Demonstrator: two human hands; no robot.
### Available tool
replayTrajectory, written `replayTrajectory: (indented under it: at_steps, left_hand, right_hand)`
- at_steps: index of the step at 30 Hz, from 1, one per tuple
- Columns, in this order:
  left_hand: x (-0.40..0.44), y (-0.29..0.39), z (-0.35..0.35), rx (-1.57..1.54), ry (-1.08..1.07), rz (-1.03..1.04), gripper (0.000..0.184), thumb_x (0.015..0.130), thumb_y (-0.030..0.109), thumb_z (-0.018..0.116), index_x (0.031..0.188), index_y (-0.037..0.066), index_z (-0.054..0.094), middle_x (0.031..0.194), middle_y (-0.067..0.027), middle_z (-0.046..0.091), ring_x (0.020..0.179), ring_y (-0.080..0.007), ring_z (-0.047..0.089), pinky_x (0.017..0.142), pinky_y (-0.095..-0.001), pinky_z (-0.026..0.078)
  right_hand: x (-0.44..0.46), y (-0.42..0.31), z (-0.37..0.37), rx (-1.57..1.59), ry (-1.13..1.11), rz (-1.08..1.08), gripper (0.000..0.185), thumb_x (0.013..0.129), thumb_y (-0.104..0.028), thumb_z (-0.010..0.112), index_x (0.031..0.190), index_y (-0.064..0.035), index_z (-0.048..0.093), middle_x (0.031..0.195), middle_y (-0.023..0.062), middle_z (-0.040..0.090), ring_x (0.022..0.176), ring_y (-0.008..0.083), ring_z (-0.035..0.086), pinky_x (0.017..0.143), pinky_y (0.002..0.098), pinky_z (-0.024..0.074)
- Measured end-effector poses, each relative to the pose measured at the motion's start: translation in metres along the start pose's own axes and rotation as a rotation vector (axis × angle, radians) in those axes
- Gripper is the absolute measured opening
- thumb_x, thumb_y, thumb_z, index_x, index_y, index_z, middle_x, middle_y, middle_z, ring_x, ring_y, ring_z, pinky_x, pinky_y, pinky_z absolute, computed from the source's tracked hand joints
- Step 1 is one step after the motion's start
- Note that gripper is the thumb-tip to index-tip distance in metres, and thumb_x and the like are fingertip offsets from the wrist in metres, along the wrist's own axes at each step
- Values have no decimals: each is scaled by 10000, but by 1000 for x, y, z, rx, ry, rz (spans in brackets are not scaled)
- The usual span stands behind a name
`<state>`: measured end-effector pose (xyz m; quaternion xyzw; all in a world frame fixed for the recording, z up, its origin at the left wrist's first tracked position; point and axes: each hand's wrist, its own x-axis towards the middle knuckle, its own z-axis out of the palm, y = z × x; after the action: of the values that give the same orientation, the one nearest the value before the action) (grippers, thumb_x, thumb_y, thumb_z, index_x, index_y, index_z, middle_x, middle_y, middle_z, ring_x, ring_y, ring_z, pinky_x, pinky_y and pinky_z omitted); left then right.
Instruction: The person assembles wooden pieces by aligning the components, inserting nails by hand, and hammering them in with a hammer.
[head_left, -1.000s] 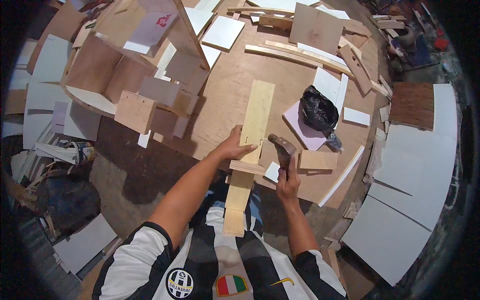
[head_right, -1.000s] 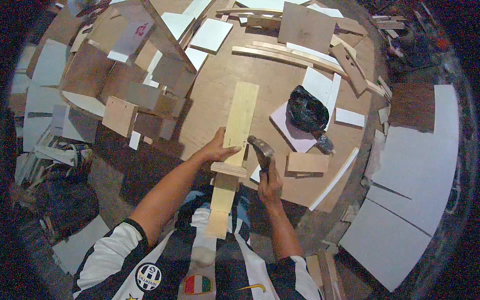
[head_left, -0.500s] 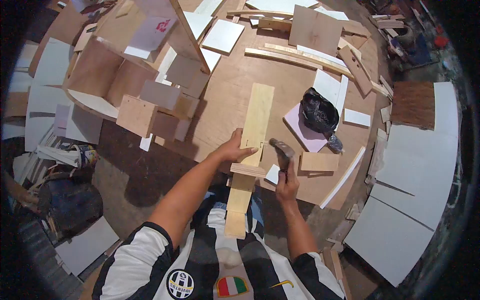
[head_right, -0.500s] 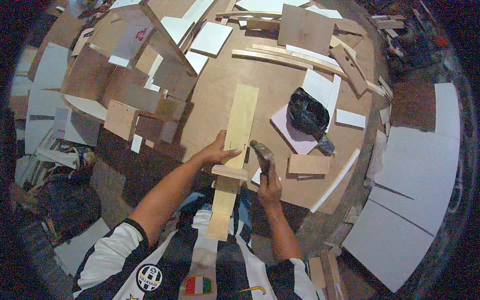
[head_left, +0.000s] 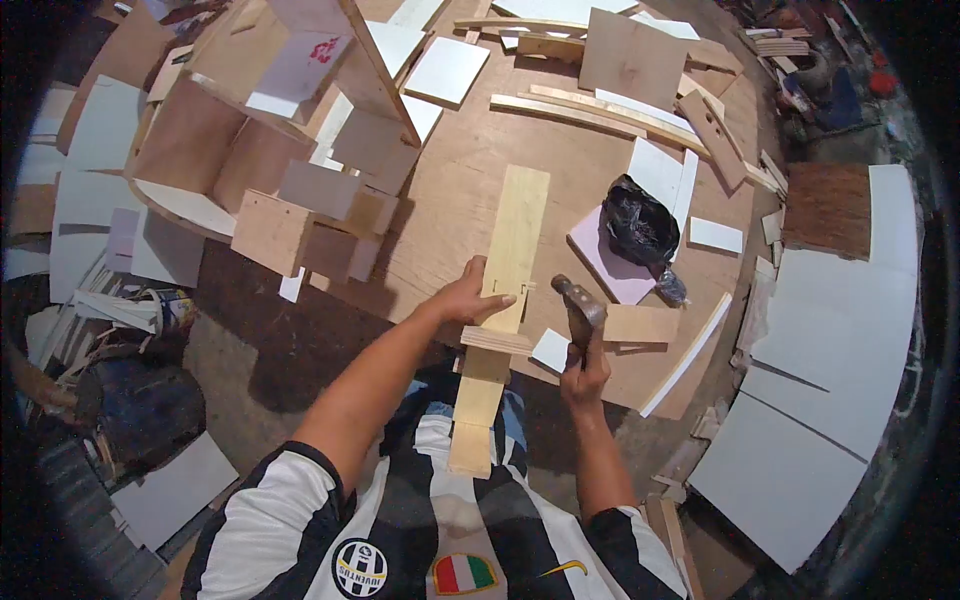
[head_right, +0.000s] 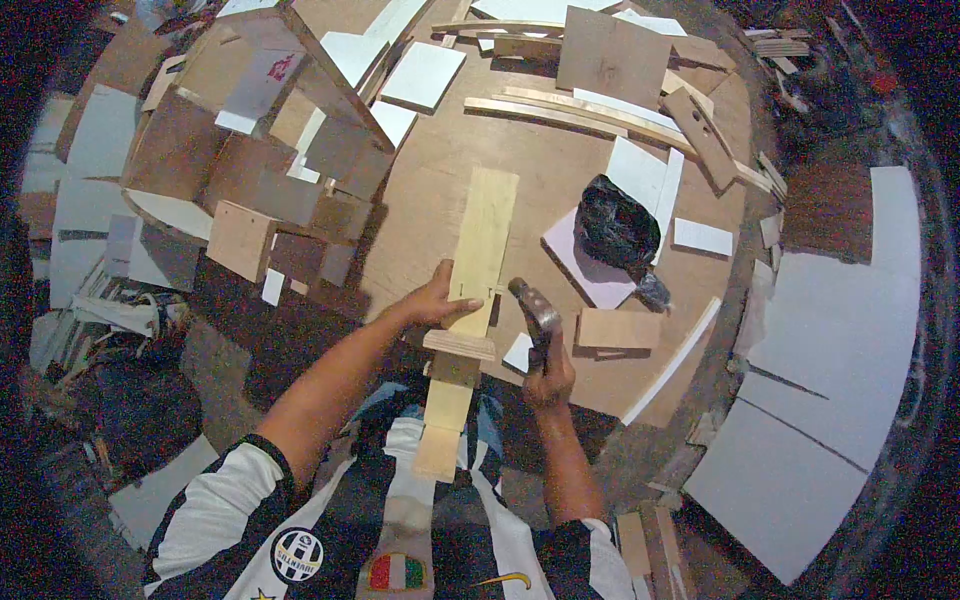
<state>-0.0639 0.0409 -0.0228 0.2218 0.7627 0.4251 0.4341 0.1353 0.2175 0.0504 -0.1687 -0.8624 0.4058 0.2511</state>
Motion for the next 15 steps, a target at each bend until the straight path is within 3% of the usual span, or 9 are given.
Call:
replayTrajectory:
  at_steps: [1, 3, 6, 10, 11, 12, 15]
  left_hand:
    - [0, 0, -1, -11, -3, 18, 1000, 800, 575, 729, 1413, -56, 253, 1375, -291, 369, 1326, -420, 428, 1104, -434, 365]
    - [-3, 0, 0, -39, -5, 8, 993, 801, 571, 729, 1406, -60, 258, 1368, -290, 374, 1324, -414, 434, 1100, -431, 370]
    - [-2, 14, -6, -70, -3, -27, 978, 805, 566, 727, 1393, -66, 267, 1358, -290, 384, 1320, -401, 442, 1094, -424, 376]
    - [-8, 17, -4, -38, -16, -78, 957, 817, 556, 718, 1388, -70, 273, 1351, -301, 397, 1310, -389, 459, 1087, -410, 384]
    - [-9, 13, -1, -40, -21, -82, 957, 817, 556, 718, 1388, -70, 273, 1351, -301, 397, 1310, -389, 459, 1087, -410, 384]
    - [-8, 11, 0, -17, -18, -53, 953, 819, 552, 718, 1387, -72, 274, 1354, -304, 398, 1306, -394, 465, 1084, -411, 387]
    - [-5, 12, -4, 3, 7, -7, 955, 820, 549, 718, 1390, -76, 274, 1353, -307, 401, 1299, -401, 473, 1083, -411, 390]
  right_hand:
    - [-1, 6, 6, 4, 1, -1, 593, 964, -155, 578, 1517, -140, 365, 964, 215, 666, 799, 384, 673, 677, 455, 538]
    - [-10, 11, 14, -223, -325, 87, 579, 962, -147, 577, 1506, -113, 381, 981, 238, 665, 802, 393, 673, 679, 454, 539]
    - [-3, 9, 7, -245, -317, 80, 588, 955, -133, 580, 1507, -118, 380, 1006, 238, 668, 818, 394, 678, 689, 451, 547]
    - [-10, 5, 20, -80, 69, -15, 602, 948, -139, 593, 1512, -160, 384, 1013, 196, 678, 818, 375, 679, 683, 456, 544]
    - [-7, 2, 16, -197, -139, -24, 626, 933, -111, 602, 1515, -151, 374, 1080, 203, 680, 876, 363, 693, 716, 446, 556]
    - [-6, 6, 20, -285, -345, 109, 645, 923, -106, 614, 1517, -161, 367, 1051, 191, 685, 857, 349, 697, 696, 432, 564]
    - [-5, 10, 15, -262, -343, 90, 647, 921, -132, 626, 1514, -174, 371, 959, 171, 680, 773, 347, 684, 638, 427, 558]
